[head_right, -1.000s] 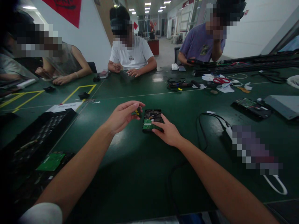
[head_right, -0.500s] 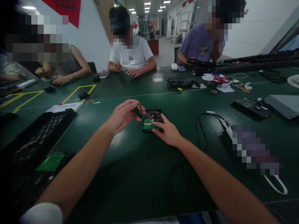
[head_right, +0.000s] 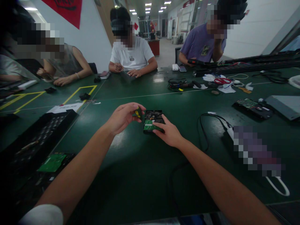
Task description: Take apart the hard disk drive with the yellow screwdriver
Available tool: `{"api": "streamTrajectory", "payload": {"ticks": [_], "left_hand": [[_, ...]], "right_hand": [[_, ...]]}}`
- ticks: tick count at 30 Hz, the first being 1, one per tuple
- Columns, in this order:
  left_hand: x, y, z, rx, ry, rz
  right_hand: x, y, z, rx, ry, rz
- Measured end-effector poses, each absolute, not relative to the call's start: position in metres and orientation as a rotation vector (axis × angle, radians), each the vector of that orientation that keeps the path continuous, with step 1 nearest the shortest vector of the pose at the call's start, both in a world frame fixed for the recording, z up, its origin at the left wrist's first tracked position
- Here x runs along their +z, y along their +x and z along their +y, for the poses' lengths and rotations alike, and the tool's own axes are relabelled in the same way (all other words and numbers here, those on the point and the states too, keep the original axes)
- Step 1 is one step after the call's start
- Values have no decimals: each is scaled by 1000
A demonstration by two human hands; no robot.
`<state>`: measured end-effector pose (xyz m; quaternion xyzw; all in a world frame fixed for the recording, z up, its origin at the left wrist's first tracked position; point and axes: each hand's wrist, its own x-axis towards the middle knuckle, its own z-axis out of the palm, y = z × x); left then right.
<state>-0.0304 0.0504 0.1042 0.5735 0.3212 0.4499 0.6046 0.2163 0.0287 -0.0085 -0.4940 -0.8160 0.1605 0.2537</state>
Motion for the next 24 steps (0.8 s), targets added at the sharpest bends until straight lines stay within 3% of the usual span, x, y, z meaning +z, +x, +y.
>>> {"api": "streamTrajectory", "payload": {"ticks": [24], "left_hand": [[100, -30, 50, 1016, 1407, 715]], "right_hand": [[-3, 215, 27, 451, -1347, -2223]]}}
